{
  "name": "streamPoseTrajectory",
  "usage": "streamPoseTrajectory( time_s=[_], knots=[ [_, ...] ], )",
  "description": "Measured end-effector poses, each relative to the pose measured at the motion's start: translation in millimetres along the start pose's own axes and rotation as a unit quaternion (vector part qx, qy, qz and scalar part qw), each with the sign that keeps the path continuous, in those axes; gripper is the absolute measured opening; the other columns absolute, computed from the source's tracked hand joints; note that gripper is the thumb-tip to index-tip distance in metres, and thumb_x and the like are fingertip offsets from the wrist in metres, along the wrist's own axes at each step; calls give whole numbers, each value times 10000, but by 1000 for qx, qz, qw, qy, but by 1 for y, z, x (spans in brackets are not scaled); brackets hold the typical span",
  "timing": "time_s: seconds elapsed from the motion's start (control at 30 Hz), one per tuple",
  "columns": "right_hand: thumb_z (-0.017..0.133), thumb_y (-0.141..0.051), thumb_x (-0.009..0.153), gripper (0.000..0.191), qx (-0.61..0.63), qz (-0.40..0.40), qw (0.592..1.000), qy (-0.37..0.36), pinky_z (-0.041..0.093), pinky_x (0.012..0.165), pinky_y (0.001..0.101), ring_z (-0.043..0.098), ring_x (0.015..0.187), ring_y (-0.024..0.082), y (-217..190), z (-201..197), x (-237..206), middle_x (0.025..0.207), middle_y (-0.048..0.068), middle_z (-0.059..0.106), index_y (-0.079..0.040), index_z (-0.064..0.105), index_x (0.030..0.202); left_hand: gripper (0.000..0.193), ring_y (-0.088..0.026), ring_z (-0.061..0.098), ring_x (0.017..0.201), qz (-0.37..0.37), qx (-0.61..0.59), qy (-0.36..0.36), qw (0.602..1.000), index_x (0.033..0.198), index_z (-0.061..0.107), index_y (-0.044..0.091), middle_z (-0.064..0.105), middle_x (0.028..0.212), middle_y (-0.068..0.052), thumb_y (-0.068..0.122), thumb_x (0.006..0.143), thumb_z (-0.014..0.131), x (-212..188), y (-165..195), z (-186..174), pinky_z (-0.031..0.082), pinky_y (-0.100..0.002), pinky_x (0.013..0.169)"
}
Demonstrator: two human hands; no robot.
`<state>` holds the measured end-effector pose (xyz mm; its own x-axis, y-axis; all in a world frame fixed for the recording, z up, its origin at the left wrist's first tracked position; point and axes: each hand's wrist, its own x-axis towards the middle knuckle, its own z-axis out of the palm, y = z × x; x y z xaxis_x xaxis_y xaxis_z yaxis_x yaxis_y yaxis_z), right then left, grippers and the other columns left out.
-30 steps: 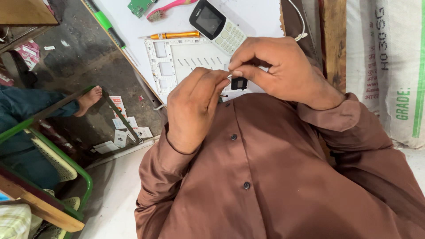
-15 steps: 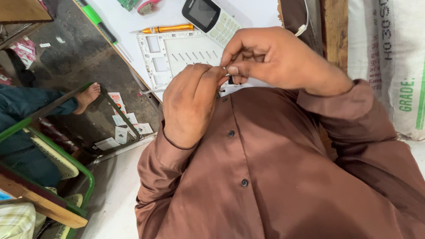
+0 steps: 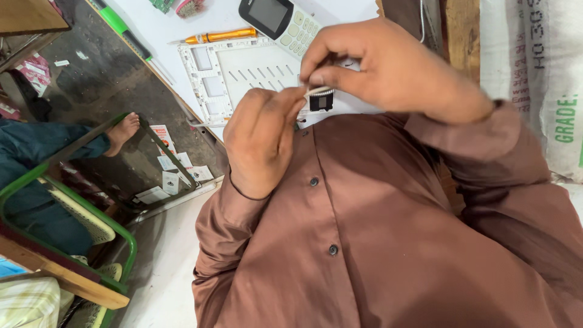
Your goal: The person holds a white coiled wire and repeatedly twists and adjusts its end with both hands. The person manipulates the wire's tip and body, occasionally stretching it, while working at a cluttered electronics repair bench.
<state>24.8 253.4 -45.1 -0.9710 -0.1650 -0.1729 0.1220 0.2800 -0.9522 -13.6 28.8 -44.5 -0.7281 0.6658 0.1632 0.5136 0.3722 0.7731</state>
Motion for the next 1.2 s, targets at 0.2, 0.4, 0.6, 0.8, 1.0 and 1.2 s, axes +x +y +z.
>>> streamPoseTrajectory(
  time_s=[0.2, 0.4, 0.6, 0.8, 1.0, 1.2],
  knots=[
    [855, -94, 891, 199, -270, -272, 904, 189, 470, 817, 412, 616, 940, 265, -2, 22, -17, 1014, 73, 650, -42, 689, 990, 25, -136, 631, 732, -149, -112, 15, 982, 1078, 679, 9, 654, 907, -68, 7, 1055, 689, 0, 4, -3, 507, -257, 680],
    [926, -165, 894, 274, -318, -352, 856, 205, 482, 813, 407, 609, 944, 249, 7, 33, -12, 1004, 63, 629, -26, 724, 1015, 78, -40, 556, 656, -276, -257, -41, 925, 1071, 682, -18, 667, 887, -6, 45, 1055, 639, 0, 1, -2, 465, -208, 601],
    [861, -122, 863, 222, -358, -393, 824, 199, 518, 787, 371, 622, 943, 241, 13, 29, -7, 987, 65, 632, -12, 746, 1019, 148, -35, 552, 834, -285, -372, -72, 881, 1175, 668, -39, 655, 930, 7, 82, 1118, 604, -3, -5, -5, 491, -203, 763],
    [820, -97, 858, 207, -406, -398, 801, 186, 512, 773, 358, 635, 930, 220, 8, 27, -6, 966, 43, 631, -32, 783, 1051, 219, 4, 452, 621, -375, -432, -87, 815, 1195, 687, -31, 664, 862, 14, 133, 1081, 599, -1, -3, -17, 373, -175, 537],
    [830, -80, 908, 201, -377, -405, 815, 172, 491, 799, 358, 645, 937, 227, 9, 24, -6, 1012, 54, 650, -29, 738, 1079, 143, -9, 487, 599, -298, -324, -63, 896, 1139, 734, 4, 695, 863, -1, 91, 1080, 637, 0, 4, -15, 417, -194, 561],
    [870, 28, 911, 221, -261, -323, 893, 173, 479, 795, 366, 639, 899, 247, 9, 32, -6, 1012, 92, 657, -25, 703, 1046, 103, -118, 716, 776, -133, -152, -15, 979, 1170, 721, 37, 708, 934, -63, 23, 1073, 689, -2, 9, -16, 563, -264, 725]
  ],
)
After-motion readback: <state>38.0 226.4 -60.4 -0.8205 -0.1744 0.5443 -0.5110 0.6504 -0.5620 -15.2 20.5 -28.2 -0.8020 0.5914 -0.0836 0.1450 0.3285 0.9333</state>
